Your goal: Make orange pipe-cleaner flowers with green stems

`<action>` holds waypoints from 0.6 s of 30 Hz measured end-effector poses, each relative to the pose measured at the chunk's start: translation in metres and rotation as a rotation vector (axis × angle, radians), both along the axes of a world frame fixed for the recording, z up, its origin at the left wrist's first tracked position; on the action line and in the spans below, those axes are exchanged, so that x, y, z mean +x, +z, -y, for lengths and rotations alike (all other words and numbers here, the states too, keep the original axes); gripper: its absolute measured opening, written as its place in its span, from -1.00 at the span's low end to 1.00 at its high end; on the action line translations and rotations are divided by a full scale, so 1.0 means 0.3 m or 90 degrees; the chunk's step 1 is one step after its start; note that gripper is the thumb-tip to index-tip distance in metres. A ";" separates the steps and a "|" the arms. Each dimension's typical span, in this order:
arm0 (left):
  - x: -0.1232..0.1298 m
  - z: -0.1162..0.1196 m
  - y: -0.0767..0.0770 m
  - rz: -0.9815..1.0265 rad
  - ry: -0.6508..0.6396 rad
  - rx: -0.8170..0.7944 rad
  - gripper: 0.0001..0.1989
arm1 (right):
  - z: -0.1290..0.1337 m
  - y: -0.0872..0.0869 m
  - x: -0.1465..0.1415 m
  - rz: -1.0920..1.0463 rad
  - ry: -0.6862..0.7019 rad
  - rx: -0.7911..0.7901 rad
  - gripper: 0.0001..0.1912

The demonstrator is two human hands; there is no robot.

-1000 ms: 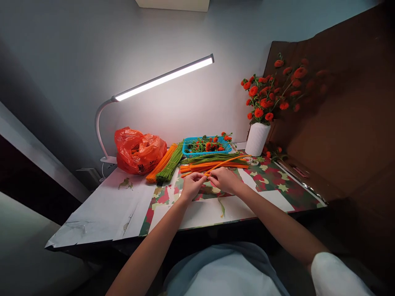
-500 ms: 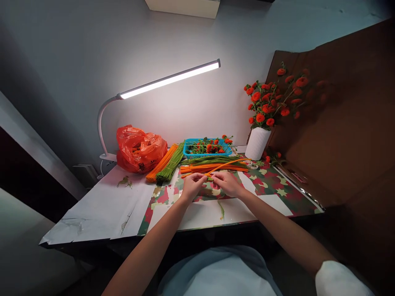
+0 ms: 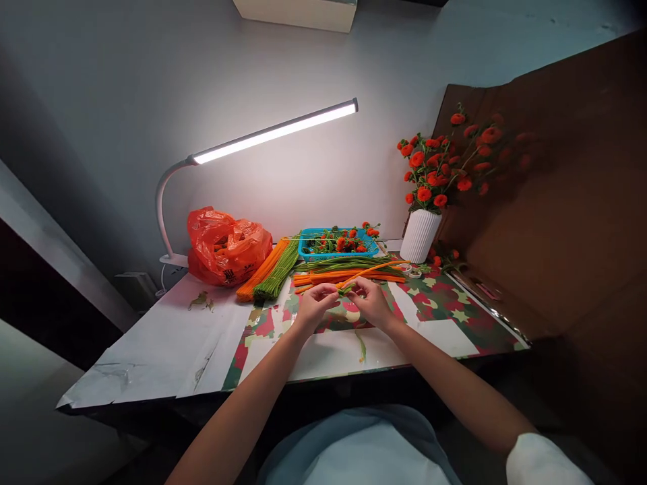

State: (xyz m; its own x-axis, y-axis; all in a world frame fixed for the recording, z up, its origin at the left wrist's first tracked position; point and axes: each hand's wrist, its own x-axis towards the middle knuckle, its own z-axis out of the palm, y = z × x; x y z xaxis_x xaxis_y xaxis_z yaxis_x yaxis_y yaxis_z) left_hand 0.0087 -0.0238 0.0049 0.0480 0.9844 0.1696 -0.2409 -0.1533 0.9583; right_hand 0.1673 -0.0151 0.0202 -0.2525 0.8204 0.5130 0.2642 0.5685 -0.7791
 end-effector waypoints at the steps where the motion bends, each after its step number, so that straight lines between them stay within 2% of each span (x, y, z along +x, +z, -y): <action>1: 0.000 0.002 -0.003 -0.037 0.017 0.047 -0.74 | 0.000 -0.002 0.002 -0.002 0.004 0.004 -0.91; 6: 0.003 0.014 -0.013 -0.187 0.088 0.246 -0.84 | 0.003 -0.011 0.012 0.030 -0.008 0.042 -0.92; 10: 0.009 0.021 -0.014 -0.220 0.105 0.309 -0.88 | 0.001 -0.012 0.013 0.064 -0.025 0.062 -0.89; 12: 0.011 0.017 -0.015 -0.187 0.104 0.265 -0.84 | 0.002 -0.013 0.006 0.062 -0.036 0.059 -0.88; 16: 0.008 -0.004 -0.016 -0.001 0.040 0.014 -0.69 | 0.019 -0.028 -0.023 -0.043 -0.136 0.032 -0.90; 18: 0.005 -0.011 -0.014 0.080 0.015 -0.069 -0.63 | 0.031 -0.041 -0.040 -0.064 -0.142 -0.004 -0.85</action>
State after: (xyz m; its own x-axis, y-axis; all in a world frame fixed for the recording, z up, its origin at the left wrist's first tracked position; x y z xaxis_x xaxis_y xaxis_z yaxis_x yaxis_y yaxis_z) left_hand 0.0101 -0.0204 0.0006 0.0101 0.9978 0.0660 -0.3576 -0.0580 0.9321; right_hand 0.1554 -0.0243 0.0081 -0.0127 0.8533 0.5213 0.3042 0.4999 -0.8109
